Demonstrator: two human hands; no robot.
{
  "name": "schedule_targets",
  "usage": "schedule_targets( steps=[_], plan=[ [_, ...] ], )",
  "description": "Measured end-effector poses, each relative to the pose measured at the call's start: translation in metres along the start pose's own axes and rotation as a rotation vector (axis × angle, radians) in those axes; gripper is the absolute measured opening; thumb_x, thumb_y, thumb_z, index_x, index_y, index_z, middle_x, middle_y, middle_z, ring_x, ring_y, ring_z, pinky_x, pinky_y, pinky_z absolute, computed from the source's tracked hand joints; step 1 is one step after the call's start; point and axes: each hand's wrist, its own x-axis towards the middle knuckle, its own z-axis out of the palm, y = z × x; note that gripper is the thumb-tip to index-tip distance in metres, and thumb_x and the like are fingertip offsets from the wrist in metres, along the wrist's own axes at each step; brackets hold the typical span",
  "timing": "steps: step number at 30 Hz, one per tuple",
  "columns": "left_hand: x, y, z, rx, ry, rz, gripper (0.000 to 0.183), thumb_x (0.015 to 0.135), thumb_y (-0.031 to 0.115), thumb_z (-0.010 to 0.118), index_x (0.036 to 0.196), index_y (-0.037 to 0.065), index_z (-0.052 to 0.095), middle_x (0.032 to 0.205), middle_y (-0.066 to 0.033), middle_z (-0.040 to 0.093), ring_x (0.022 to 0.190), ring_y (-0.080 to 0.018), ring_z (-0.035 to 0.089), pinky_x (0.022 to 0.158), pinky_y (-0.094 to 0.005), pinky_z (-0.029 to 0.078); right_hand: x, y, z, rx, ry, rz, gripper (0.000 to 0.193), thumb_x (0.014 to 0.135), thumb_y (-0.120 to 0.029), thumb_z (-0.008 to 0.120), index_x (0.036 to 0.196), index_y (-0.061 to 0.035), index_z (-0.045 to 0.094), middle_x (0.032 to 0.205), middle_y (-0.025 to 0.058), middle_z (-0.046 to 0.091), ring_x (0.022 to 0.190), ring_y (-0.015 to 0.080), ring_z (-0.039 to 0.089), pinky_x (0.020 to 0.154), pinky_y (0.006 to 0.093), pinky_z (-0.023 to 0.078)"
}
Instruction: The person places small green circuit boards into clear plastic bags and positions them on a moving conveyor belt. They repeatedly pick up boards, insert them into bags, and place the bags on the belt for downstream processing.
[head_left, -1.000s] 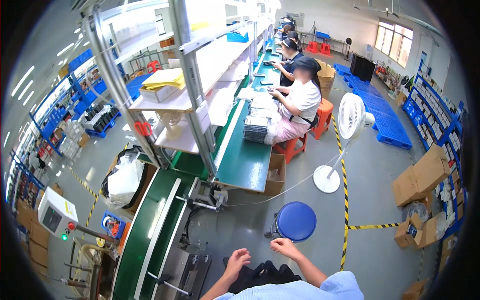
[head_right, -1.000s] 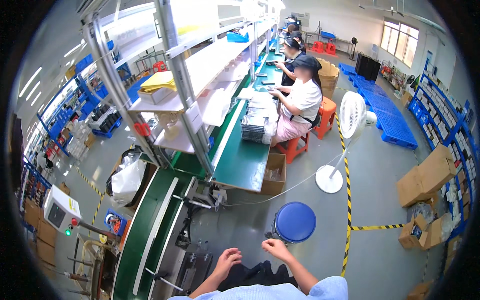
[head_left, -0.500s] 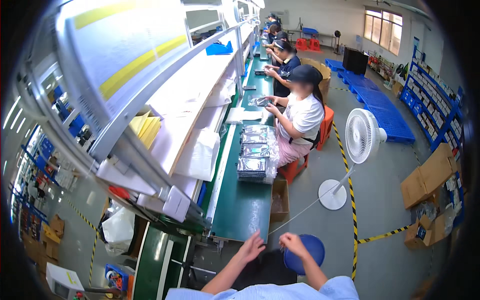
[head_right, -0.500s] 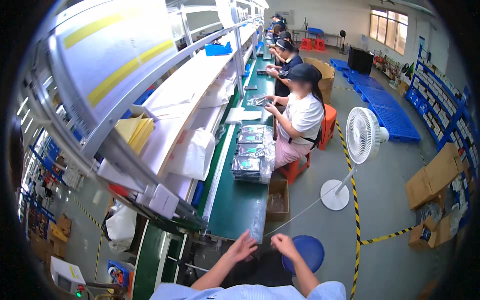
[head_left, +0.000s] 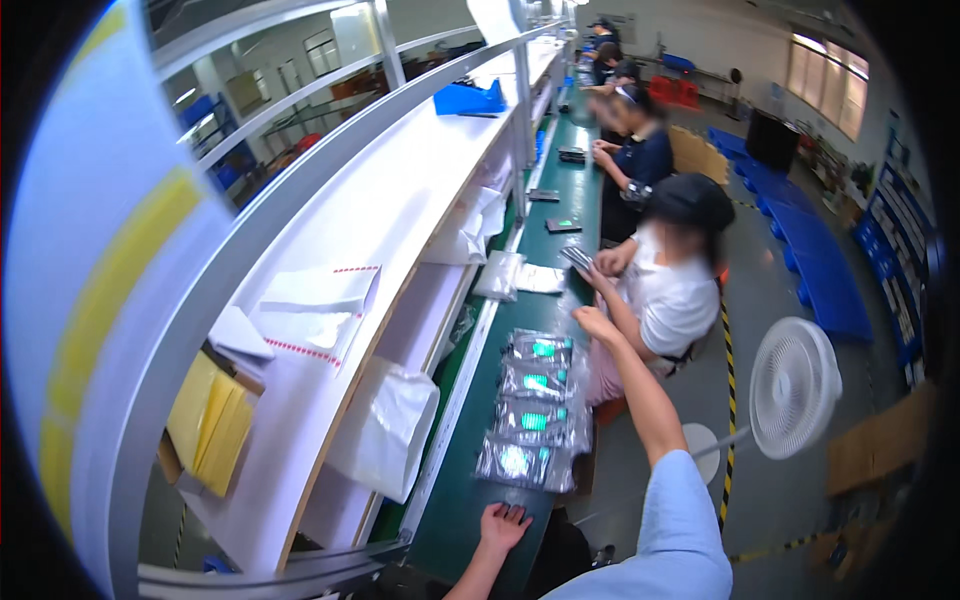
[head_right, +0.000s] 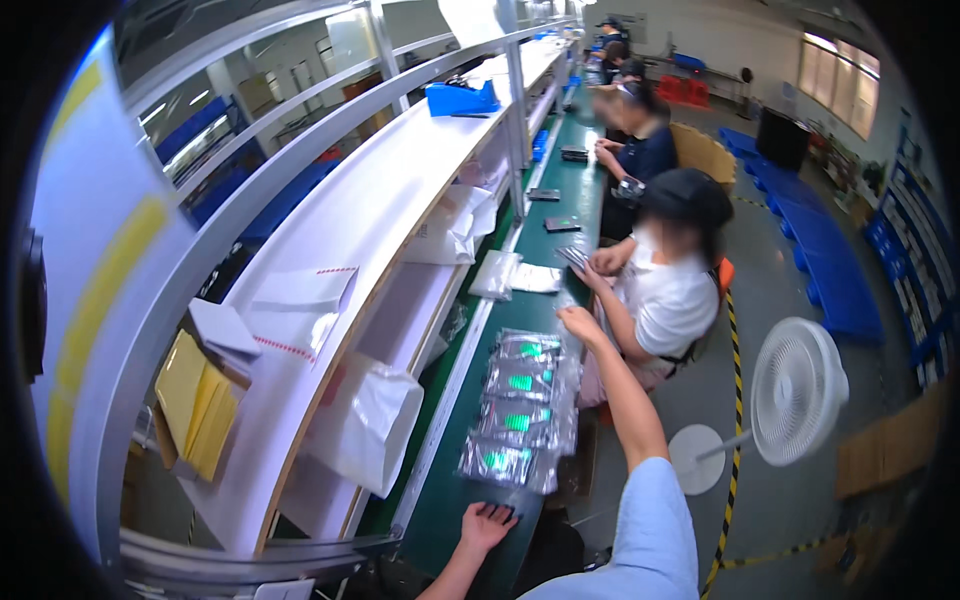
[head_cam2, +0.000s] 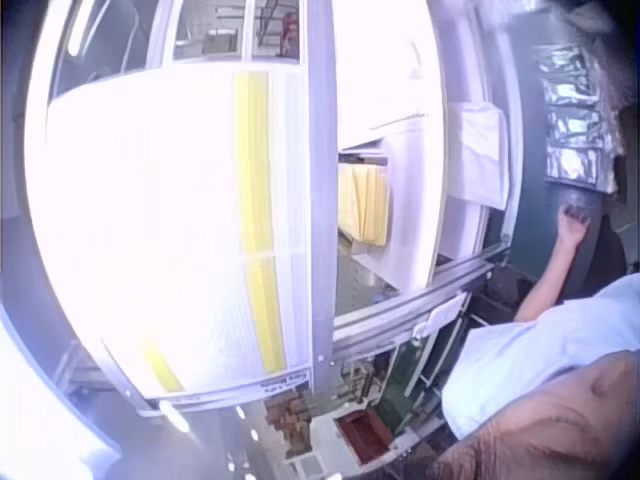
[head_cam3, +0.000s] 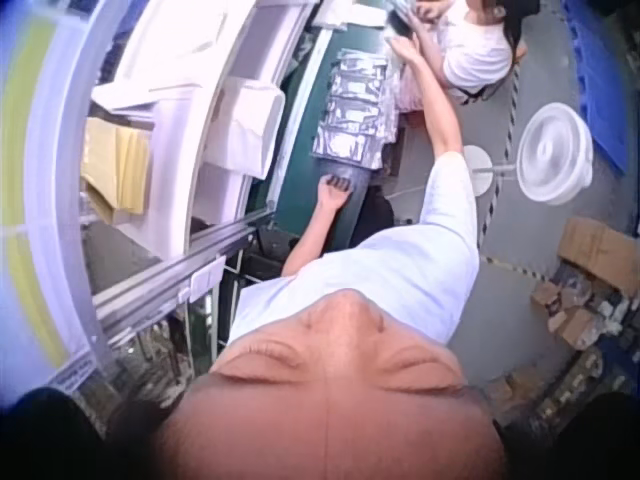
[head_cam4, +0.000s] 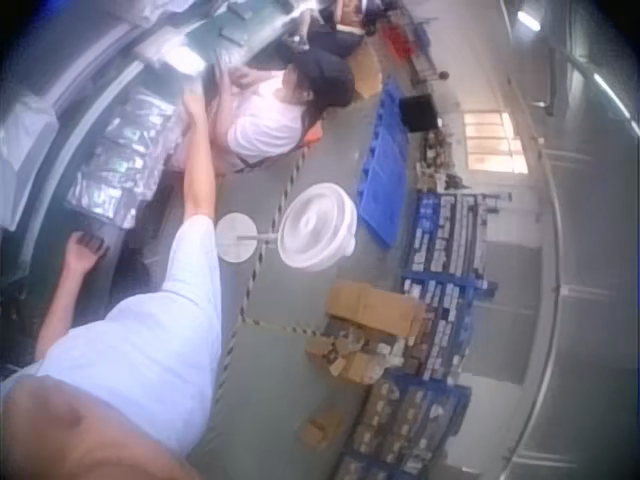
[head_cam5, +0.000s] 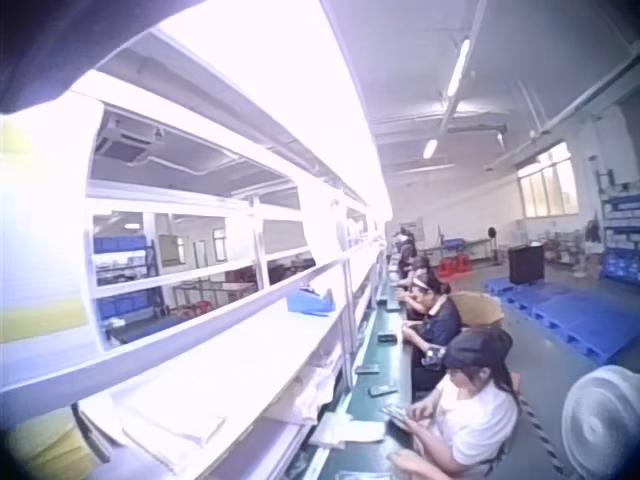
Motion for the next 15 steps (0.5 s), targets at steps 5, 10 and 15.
schedule_targets(
  steps=[5,10,15],
  plan=[
    [0.015,0.005,0.060,-0.120,-0.348,0.134,0.055,0.086,0.048,0.033,0.128,0.014,0.039,0.130,-0.0106,0.042,0.123,-0.0290,0.036,0.103,-0.0519,0.023,0.100,-0.014,0.090,-0.385,-0.571,0.156,0.052,0.086,-0.041,0.040,0.120,-0.0026,0.050,0.110,0.0162,0.057,0.101,0.0257,0.055,0.086,0.0363,0.044],
    [0.036,-0.009,0.100,-0.231,-0.699,0.190,0.054,0.091,0.047,0.027,0.130,0.010,0.036,0.131,-0.0120,0.041,0.118,-0.0295,0.041,0.100,-0.0465,0.033,0.101,0.014,0.088,-0.522,-0.686,0.175,0.052,0.086,-0.041,0.040,0.119,-0.0021,0.051,0.110,0.0159,0.057,0.100,0.0255,0.055,0.085,0.0361,0.044],
    [0.028,-0.002,0.129,-0.075,-0.734,0.374,0.053,0.092,0.044,0.027,0.130,0.009,0.036,0.131,-0.0121,0.041,0.118,-0.0288,0.041,0.100,-0.0454,0.033,0.105,0.020,0.092,-0.539,-0.697,0.135,0.052,0.086,-0.041,0.041,0.118,-0.0017,0.051,0.110,0.0156,0.058,0.099,0.0252,0.056,0.085,0.0360,0.044]
  ],
)
